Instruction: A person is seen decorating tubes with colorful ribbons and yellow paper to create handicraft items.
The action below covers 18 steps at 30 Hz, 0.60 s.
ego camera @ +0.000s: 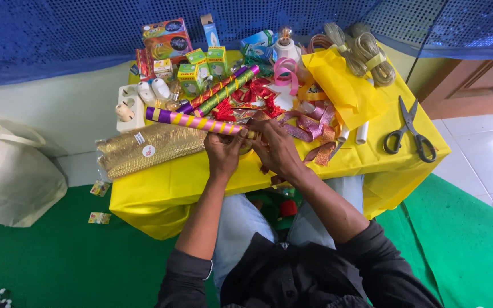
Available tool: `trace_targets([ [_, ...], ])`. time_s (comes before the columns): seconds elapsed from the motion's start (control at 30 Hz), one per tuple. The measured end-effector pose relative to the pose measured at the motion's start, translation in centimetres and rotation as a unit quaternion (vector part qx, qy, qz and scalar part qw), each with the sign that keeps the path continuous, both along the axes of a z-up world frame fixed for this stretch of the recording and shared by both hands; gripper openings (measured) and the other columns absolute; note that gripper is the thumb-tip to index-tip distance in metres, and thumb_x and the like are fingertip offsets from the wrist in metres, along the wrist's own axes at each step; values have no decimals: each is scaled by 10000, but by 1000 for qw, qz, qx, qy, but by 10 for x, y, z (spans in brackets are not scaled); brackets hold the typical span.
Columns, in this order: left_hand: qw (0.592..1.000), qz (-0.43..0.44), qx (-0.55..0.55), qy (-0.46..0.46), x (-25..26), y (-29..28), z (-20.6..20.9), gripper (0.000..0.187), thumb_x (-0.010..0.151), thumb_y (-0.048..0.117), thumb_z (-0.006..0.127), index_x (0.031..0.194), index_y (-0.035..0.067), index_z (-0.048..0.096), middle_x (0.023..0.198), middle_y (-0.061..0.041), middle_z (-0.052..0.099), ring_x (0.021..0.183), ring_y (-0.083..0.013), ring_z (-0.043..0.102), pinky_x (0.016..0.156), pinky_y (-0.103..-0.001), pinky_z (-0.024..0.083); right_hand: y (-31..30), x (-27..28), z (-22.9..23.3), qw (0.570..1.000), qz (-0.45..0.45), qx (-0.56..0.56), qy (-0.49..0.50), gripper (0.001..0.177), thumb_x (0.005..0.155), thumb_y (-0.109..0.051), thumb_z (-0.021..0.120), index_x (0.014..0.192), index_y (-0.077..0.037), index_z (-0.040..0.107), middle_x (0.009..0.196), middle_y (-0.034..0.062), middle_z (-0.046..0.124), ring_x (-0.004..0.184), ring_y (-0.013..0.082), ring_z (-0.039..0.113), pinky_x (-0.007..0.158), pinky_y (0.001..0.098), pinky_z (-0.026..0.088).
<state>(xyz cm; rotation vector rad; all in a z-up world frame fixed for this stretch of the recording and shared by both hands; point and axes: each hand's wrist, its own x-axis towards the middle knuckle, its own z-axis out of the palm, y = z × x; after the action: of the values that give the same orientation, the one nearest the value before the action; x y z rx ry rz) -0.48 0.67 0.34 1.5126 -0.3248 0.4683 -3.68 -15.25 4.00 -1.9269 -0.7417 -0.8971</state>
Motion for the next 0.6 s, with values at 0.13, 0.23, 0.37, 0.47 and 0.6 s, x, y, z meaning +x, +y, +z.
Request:
trace_targets([
  [0.13,1000,-12,9,-3,1,0,-1,252,883,166,833,892,-27,672,695,-140,719,582,-174,720,546,-296,631,-2,3,-7,1000,0,2,-3,188,942,-71,717,1111,12,709,988,214,680,771,363,672,635,402,556],
  [0.23,1000,-6,6,-3,1,3,-4,276,891,198,835,917,-17,665,717,-136,724,588,-172,719,547,-295,634,0,6,-10,1000,4,-1,-27,194,948,-66,717,1127,7,700,992,229,669,775,393,680,638,423,563],
  [0.37,1000,-11,14,2,-3,2,5,314,905,244,809,923,-24,647,726,-156,699,642,-194,722,565,-330,628,-1,9,-20,1000,-2,18,-18,200,928,-94,757,1108,-16,715,986,195,682,743,351,669,606,403,546],
  [0.47,999,-35,35,16,-4,4,16,388,950,338,743,1055,-19,632,869,-185,673,799,-264,723,704,-400,633,-7,6,-20,998,10,56,23,223,913,-108,786,1110,-26,719,961,170,698,751,319,682,624,384,556],
  [0.6,996,-78,39,18,-4,5,51,521,1000,384,673,1240,-71,587,1023,-155,572,988,-262,668,871,-402,599,-8,7,-8,998,23,47,40,278,904,-94,795,1161,-20,722,942,179,701,791,357,699,689,445,573],
])
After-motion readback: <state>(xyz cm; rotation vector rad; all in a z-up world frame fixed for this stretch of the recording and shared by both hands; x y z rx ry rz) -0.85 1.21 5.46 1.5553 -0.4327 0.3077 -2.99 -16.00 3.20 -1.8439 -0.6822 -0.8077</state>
